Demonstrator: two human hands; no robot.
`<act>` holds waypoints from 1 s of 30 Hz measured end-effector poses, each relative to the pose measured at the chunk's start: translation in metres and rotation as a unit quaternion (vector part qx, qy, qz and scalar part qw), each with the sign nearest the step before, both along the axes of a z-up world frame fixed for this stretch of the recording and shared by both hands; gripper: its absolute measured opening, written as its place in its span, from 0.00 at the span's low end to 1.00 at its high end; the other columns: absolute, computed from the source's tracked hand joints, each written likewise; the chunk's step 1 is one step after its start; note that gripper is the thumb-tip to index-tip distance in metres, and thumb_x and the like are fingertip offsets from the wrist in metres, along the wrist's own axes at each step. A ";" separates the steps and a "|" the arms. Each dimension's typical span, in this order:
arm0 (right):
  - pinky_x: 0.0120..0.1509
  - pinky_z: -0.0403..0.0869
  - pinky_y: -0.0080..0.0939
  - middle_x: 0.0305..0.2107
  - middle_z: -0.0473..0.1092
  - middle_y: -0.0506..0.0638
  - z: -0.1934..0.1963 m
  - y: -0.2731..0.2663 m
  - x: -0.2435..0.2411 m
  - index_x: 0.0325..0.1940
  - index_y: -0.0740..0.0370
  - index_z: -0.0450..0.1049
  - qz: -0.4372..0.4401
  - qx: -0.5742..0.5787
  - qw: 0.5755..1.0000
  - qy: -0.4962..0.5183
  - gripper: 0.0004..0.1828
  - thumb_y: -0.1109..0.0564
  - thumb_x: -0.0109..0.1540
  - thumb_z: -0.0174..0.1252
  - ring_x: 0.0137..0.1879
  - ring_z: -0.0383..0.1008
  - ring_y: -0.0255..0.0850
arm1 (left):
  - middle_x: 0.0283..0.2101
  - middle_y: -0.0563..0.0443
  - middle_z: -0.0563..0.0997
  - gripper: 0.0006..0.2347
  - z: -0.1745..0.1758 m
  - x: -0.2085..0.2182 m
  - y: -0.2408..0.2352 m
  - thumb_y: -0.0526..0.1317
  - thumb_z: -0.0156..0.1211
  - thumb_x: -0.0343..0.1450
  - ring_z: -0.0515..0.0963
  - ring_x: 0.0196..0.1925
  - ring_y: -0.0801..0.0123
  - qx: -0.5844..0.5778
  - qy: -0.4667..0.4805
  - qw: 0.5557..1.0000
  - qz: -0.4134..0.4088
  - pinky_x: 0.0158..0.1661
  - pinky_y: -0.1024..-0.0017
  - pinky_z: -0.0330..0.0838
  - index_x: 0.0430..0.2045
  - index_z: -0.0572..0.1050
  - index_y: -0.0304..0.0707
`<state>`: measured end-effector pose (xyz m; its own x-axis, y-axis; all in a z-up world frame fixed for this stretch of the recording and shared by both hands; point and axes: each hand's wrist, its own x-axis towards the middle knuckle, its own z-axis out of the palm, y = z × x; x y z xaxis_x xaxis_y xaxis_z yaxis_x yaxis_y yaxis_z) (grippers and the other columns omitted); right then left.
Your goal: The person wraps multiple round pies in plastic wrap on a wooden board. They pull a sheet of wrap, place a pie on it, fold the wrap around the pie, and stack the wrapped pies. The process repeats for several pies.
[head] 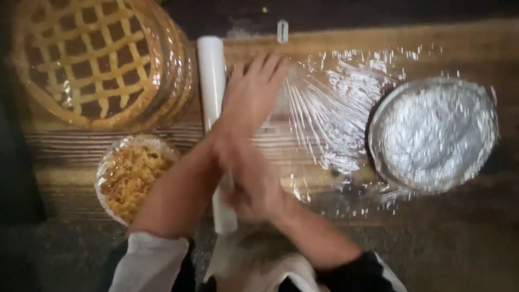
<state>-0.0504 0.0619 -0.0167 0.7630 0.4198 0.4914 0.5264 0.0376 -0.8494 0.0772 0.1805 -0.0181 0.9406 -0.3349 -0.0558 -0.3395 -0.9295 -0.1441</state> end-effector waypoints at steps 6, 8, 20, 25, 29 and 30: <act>0.48 0.70 0.53 0.33 0.73 0.56 0.035 -0.077 -0.095 0.40 0.64 0.75 -0.007 -0.179 0.983 -0.043 0.10 0.55 0.67 0.55 0.38 0.73 0.50 | 0.71 0.44 0.64 0.32 -0.012 0.004 0.005 0.30 0.61 0.65 0.66 0.67 0.55 -0.047 0.032 0.998 -0.032 0.52 0.55 0.69 0.68 0.62 0.37; 0.40 0.66 0.46 0.27 0.72 0.52 0.032 -0.103 -0.115 0.37 0.61 0.74 -0.060 -0.243 0.968 -0.033 0.07 0.56 0.64 0.60 0.32 0.68 0.45 | 0.69 0.43 0.65 0.33 -0.008 0.002 0.005 0.31 0.65 0.63 0.69 0.64 0.56 -0.028 0.027 0.999 -0.037 0.51 0.57 0.70 0.67 0.62 0.35; 0.39 0.63 0.48 0.25 0.67 0.53 0.005 -0.115 -0.095 0.32 0.62 0.69 -0.259 -0.384 0.884 -0.063 0.12 0.57 0.68 0.56 0.31 0.63 0.48 | 0.68 0.43 0.66 0.40 0.121 -0.042 -0.028 0.17 0.40 0.64 0.64 0.66 0.35 -0.159 0.308 0.936 -0.057 0.62 0.37 0.61 0.73 0.56 0.60; 0.38 0.67 0.42 0.29 0.69 0.53 0.073 -0.134 -0.087 0.35 0.65 0.68 -0.316 -0.254 0.914 0.029 0.06 0.65 0.66 0.56 0.31 0.68 0.45 | 0.72 0.50 0.66 0.40 0.022 -0.062 -0.065 0.47 0.73 0.58 0.67 0.70 0.57 -0.167 0.059 0.932 -0.316 0.65 0.37 0.55 0.69 0.62 0.54; 0.35 0.69 0.39 0.29 0.72 0.50 0.075 -0.175 -0.097 0.36 0.61 0.69 -0.325 -0.238 0.910 0.102 0.06 0.60 0.64 0.59 0.31 0.71 0.40 | 0.49 0.62 0.85 0.28 -0.020 0.014 -0.052 0.26 0.67 0.66 0.82 0.50 0.63 -0.231 -0.095 0.930 -0.269 0.61 0.32 0.57 0.53 0.79 0.72; 0.41 0.72 0.38 0.32 0.73 0.50 0.075 -0.188 -0.098 0.40 0.61 0.70 -0.348 -0.233 0.904 0.084 0.06 0.61 0.63 0.62 0.35 0.74 0.41 | 0.37 0.62 0.83 0.16 -0.001 0.037 -0.052 0.33 0.65 0.62 0.80 0.40 0.61 -0.214 -0.097 0.931 -0.280 0.46 0.46 0.61 0.37 0.81 0.66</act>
<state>-0.1489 -0.1259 0.0583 0.9696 -0.0582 0.2377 0.1475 -0.6362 -0.7573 0.1144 0.1282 -0.0188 0.5898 -0.7291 0.3471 -0.7947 -0.6004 0.0892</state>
